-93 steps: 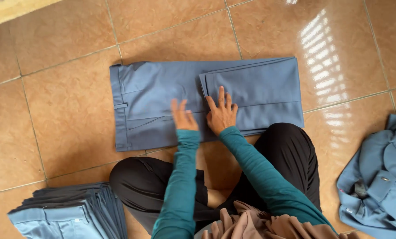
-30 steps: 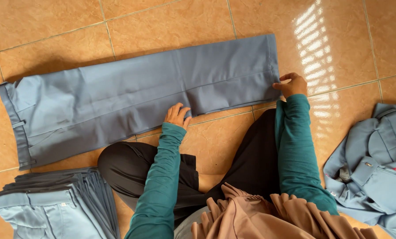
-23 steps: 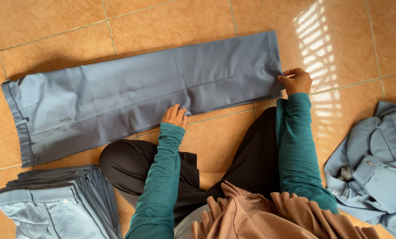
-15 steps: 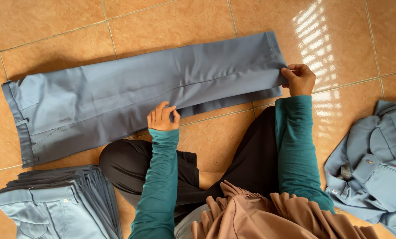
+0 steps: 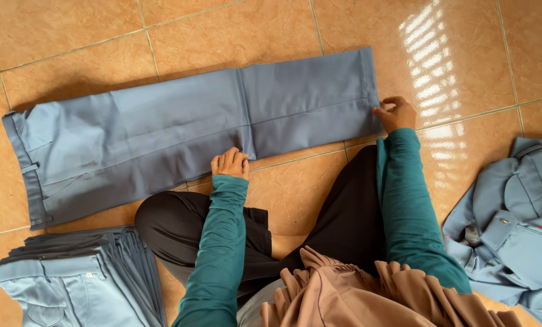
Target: The person sits on a tiled floor and folds multiple pairs of light blue trousers by hand. They smooth the fabric, fold the legs, and then fold the garment into a compact rectangle, stacking each finished pair on a growing pile to the left.
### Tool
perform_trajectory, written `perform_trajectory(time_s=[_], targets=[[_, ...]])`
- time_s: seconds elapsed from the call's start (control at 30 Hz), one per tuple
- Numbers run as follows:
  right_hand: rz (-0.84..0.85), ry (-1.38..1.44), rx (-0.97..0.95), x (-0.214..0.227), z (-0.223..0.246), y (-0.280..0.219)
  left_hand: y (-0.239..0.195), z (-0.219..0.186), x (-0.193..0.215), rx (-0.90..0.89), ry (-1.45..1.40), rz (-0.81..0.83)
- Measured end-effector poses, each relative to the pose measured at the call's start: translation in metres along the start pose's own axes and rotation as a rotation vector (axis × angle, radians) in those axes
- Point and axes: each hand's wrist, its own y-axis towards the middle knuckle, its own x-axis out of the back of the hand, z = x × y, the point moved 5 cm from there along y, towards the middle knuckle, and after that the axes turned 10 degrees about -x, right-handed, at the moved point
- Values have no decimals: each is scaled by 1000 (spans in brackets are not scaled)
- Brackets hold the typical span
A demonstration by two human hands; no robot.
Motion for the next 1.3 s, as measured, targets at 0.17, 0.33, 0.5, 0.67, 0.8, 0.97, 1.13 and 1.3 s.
perform_trajectory(time_s=[0.17,0.33,0.5,0.67,0.8,0.97,1.13,1.3], targets=[[-4,-112,16,15,59,-37,-1,-3,-5,128,-59,139],[7,-97,12,-4,31,0,7,-2,-1,302,-160,354],[-81,293,-16,11,0,10,-14,6,-31,247,-148,463],[-127,170,-61,9,-14,24,-16,3,-17,281,-160,534],[-101,78,-130,13,-13,19,-30,20,-8,424,-136,674],[-315,-93,-1,13,15,5,-11,16,-19,396,-18,397],[-599,-22,719,1,153,-102,108,-67,-34,136,-245,-37],[-106,-319,642,-110,186,-142,131,-102,-128,259,-218,446]])
